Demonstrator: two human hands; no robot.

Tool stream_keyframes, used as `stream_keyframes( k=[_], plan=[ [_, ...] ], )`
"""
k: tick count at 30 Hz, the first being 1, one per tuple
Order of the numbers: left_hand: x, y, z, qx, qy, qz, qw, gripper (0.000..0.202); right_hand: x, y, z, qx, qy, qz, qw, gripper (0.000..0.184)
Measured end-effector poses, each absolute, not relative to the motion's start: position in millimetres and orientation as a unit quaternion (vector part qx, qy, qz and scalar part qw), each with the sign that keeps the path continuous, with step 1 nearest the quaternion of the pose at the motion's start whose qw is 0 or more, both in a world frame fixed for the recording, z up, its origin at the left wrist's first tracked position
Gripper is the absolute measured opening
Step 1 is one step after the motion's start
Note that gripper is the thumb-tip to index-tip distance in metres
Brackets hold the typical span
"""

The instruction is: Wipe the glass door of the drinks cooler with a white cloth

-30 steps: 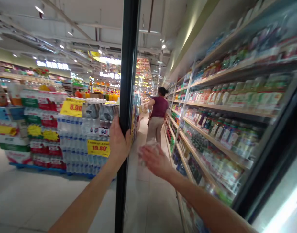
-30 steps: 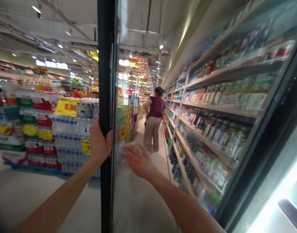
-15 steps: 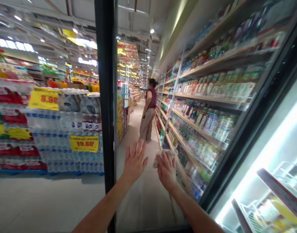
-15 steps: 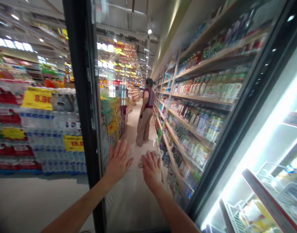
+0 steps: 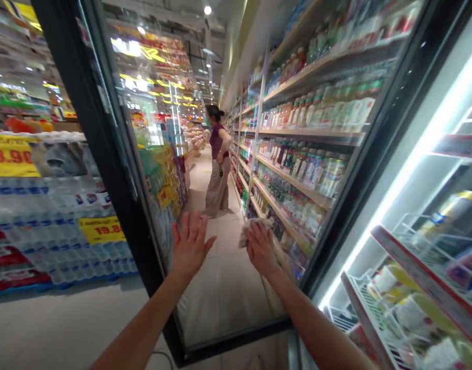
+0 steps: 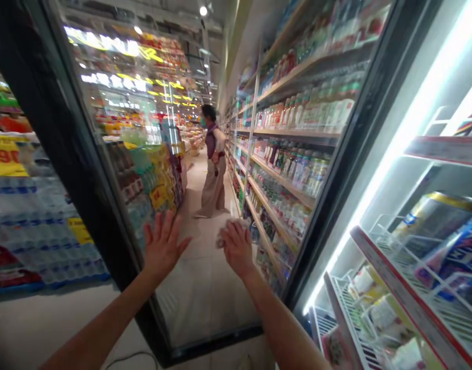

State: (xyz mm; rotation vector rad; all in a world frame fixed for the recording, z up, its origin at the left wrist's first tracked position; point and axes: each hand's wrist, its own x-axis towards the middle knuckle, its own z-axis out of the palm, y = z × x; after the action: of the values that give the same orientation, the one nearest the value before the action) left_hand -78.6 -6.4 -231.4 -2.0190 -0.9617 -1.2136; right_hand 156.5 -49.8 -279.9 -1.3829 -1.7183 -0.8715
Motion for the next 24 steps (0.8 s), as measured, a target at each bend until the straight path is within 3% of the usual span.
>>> stream_keyframes(
  k=[4,6,12,18,24],
  plan=[
    [-76.5,-4.2,-232.9,-0.758,-0.367,-0.457,0.285,0.078,196.5,-44.2,-271.4,-0.635,-0.444,-0.338,0.534,0.059],
    [-74.4,-3.5,-232.6,-0.755,-0.368,-0.46,0.29,0.079,195.3,-42.5,-267.9,-0.646,-0.398,-0.319,0.567,0.059],
    [-71.7,-2.7,-228.5,-0.748,-0.364,-0.456,0.316,0.087,163.8,-46.3,-285.5,-0.555,-0.663,-0.307,0.398,0.055],
    [-68.7,-2.7,-229.1,-0.746,-0.378,-0.465,0.29,0.083,207.6,-41.3,-285.6,-0.63,-0.415,-0.318,0.574,0.057],
    [-69.7,2.5,-231.7,-0.738,-0.374,-0.466,0.314,0.082,180.6,-48.0,-294.2,-0.539,-0.672,-0.317,0.397,0.059]
  ],
)
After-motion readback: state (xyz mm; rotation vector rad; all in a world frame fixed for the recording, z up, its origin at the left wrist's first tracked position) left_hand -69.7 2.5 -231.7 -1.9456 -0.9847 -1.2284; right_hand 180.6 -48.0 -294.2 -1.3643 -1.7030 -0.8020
